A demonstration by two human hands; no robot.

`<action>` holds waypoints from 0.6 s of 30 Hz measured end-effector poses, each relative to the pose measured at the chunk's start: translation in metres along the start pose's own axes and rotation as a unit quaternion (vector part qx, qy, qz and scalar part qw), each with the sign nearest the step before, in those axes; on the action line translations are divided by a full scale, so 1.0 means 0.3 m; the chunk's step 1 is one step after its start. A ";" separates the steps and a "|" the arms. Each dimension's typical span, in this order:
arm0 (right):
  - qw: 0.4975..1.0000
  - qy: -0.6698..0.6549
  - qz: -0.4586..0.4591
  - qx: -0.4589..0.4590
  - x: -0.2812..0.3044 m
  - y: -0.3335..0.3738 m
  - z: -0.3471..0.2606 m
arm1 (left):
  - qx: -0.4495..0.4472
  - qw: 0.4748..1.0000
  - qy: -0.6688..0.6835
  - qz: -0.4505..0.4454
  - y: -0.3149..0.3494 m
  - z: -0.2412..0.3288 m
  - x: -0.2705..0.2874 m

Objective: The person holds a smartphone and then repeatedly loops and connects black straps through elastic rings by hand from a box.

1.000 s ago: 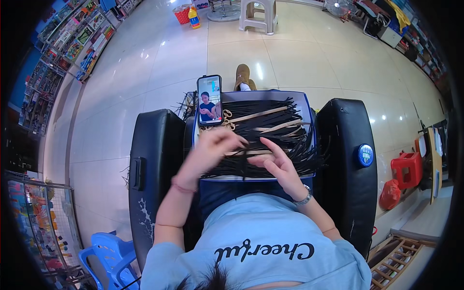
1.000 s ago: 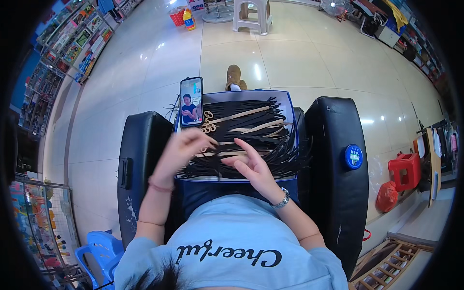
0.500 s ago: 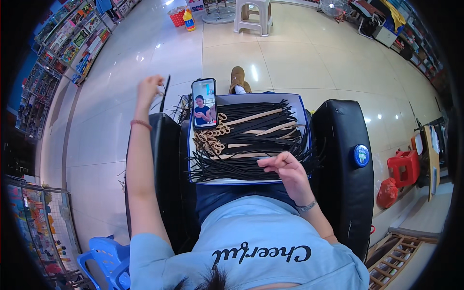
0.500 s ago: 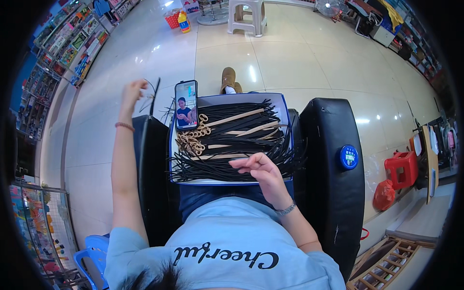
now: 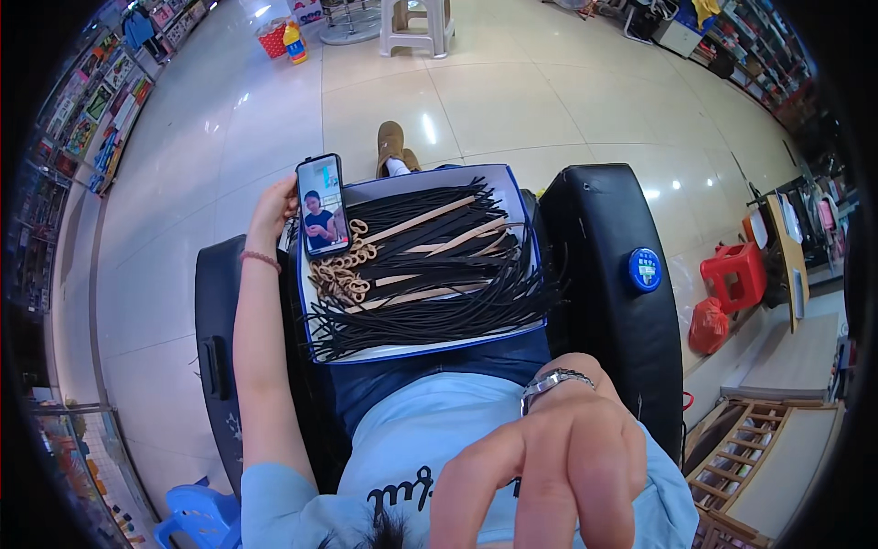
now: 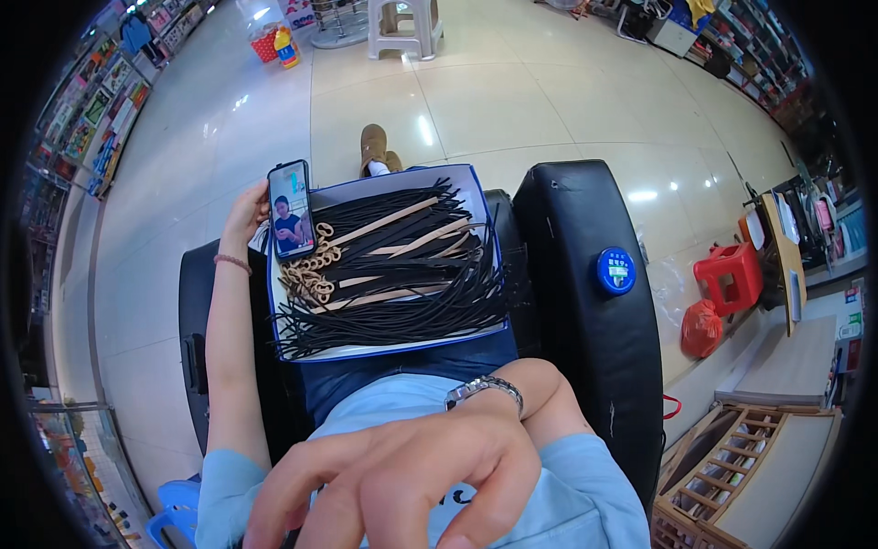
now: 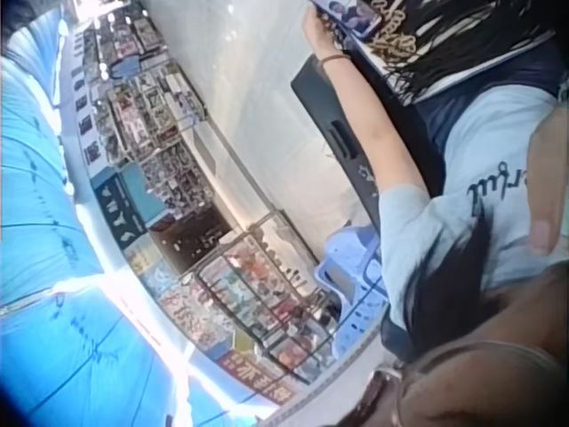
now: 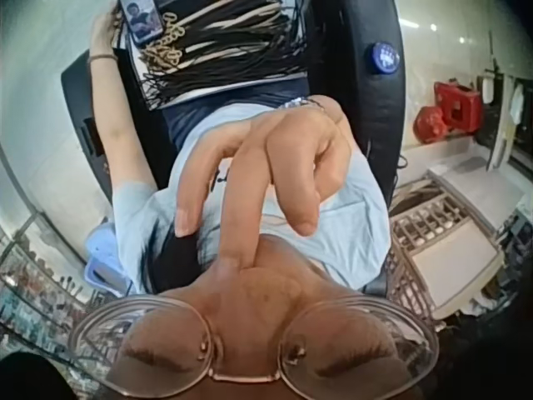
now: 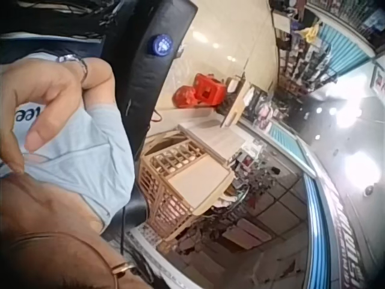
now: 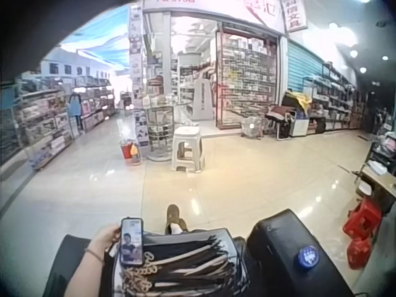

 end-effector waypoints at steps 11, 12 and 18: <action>0.999 0.016 0.019 0.031 0.007 -0.035 0.010 | -0.126 0.991 0.007 0.043 0.079 0.097 -0.061; 0.999 0.020 0.024 0.042 0.005 -0.031 0.012 | -0.138 0.989 0.013 0.048 0.087 0.108 -0.061; 0.993 0.037 0.050 0.100 -0.018 -0.009 0.017 | -0.166 0.984 0.014 0.062 0.120 0.141 -0.078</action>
Point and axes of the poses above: each hand's wrist, its own y-axis away from the middle knuckle, its own x-axis out of the back of the hand, z = x × y, the point moved 7 cm from there along -y, towards the middle knuckle, and after that the axes turned 8 degrees about -z, right-handed, at the moved point
